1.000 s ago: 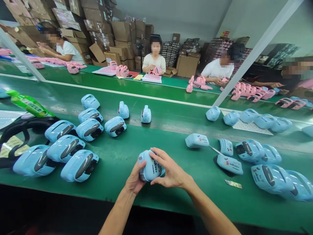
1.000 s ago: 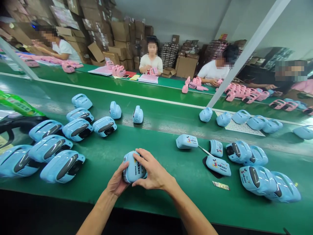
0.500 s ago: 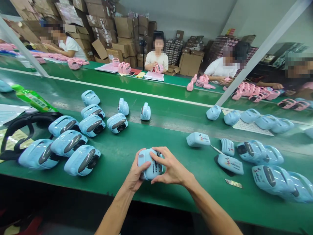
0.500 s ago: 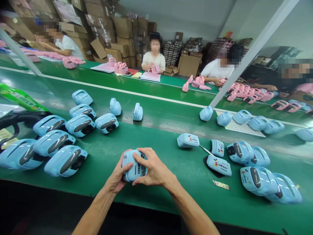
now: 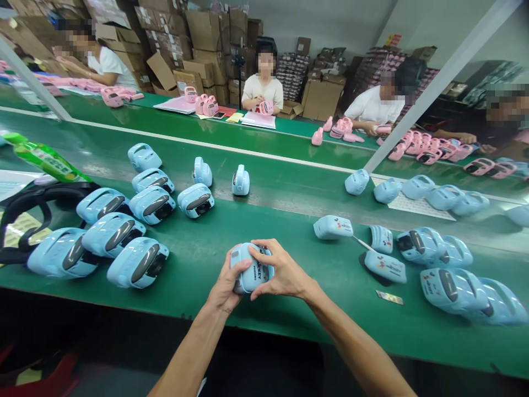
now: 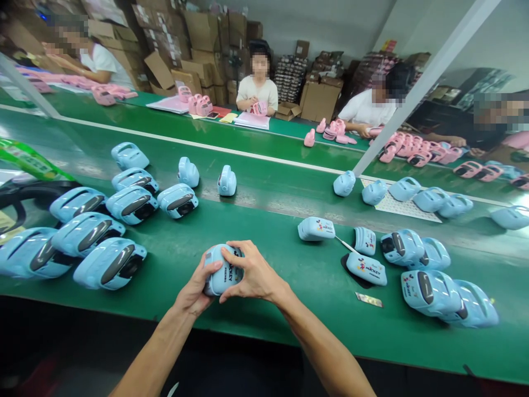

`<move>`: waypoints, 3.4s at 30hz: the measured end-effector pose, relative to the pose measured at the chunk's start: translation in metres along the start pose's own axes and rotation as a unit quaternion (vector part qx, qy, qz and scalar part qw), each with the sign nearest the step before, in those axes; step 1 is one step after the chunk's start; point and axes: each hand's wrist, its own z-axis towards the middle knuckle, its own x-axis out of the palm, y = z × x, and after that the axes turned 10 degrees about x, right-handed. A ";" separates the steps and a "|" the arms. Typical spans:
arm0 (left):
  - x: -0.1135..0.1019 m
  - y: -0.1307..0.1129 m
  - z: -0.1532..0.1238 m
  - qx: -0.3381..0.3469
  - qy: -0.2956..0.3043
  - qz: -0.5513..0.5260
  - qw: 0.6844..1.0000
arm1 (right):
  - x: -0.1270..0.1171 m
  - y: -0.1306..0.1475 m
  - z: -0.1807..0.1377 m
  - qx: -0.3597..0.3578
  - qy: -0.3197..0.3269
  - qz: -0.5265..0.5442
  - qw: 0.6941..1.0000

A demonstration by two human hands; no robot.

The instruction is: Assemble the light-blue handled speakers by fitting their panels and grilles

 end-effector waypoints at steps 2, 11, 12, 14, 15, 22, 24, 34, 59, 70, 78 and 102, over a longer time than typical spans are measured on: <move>0.002 0.002 0.002 -0.001 -0.018 -0.009 1.000 | 0.001 -0.001 0.002 0.007 0.007 0.008 1.000; 0.009 0.002 0.007 -0.070 -0.061 -0.083 0.992 | -0.011 -0.004 0.010 0.090 0.055 0.163 0.981; 0.010 0.000 0.007 -0.089 -0.063 -0.094 0.990 | -0.011 -0.006 0.010 0.110 0.039 0.214 0.970; 0.010 -0.003 0.008 -0.099 -0.072 -0.111 0.986 | -0.006 -0.010 0.007 0.182 -0.035 0.325 0.927; 0.011 -0.004 0.009 -0.082 -0.080 -0.118 0.986 | -0.001 -0.012 0.005 0.229 -0.085 0.375 0.894; 0.004 0.007 0.024 0.130 -0.044 -0.096 0.986 | 0.045 0.008 -0.001 0.329 -0.068 0.637 0.694; -0.002 0.005 0.026 0.145 -0.011 -0.060 0.988 | 0.047 0.012 0.000 0.323 -0.086 0.646 0.687; -0.009 -0.022 0.002 0.138 0.048 0.051 0.988 | 0.026 0.010 -0.005 0.276 -0.106 0.587 0.754; -0.038 -0.022 0.028 0.088 0.115 0.095 0.985 | 0.014 0.011 -0.002 0.208 -0.098 0.386 0.893; -0.029 0.013 0.068 0.304 -0.061 0.349 0.885 | 0.050 -0.028 0.024 0.220 -0.171 0.249 0.928; -0.020 0.015 0.073 0.295 -0.113 0.356 0.880 | 0.070 -0.022 0.050 0.312 -0.287 0.108 0.899; -0.016 -0.009 0.104 0.104 -0.079 0.173 0.976 | 0.002 -0.020 0.098 0.258 -0.056 0.203 0.943</move>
